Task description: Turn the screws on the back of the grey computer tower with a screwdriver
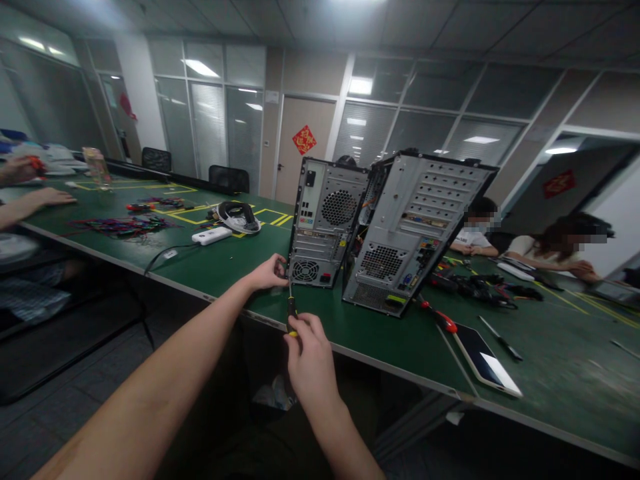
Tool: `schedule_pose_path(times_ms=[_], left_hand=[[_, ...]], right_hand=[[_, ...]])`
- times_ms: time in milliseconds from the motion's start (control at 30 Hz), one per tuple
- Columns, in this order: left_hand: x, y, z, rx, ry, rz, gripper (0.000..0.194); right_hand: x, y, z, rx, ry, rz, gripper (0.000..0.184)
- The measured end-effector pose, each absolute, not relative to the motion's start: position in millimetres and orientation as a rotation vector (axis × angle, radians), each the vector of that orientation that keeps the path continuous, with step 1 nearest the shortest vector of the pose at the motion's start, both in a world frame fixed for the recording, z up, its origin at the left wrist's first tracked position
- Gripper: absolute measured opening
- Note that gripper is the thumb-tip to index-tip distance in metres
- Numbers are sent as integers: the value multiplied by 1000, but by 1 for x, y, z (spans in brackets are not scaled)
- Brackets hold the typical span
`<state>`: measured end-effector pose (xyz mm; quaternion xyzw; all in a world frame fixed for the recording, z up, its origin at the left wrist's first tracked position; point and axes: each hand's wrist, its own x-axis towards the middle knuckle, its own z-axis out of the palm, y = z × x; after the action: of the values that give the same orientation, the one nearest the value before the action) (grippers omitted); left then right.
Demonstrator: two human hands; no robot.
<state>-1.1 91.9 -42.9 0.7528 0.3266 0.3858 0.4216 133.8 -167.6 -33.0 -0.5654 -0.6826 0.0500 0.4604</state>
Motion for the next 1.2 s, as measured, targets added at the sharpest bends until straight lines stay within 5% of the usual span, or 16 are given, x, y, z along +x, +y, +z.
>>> schedule_pose_path(times_ms=[467, 733, 1000, 1200], left_hand=[[-1, 98, -49, 1883, 841, 988, 69], [-1, 97, -48, 1907, 846, 993, 66], [-1, 96, -48, 1928, 837, 972, 68], [-2, 94, -46, 1939, 854, 976, 68]], right_hand=[[128, -165, -34, -1402, -1597, 173, 19], [130, -168, -33, -1407, -1705, 113, 33], [129, -165, -33, -1400, -1585, 183, 14], [131, -168, -31, -1442, -1708, 123, 29]])
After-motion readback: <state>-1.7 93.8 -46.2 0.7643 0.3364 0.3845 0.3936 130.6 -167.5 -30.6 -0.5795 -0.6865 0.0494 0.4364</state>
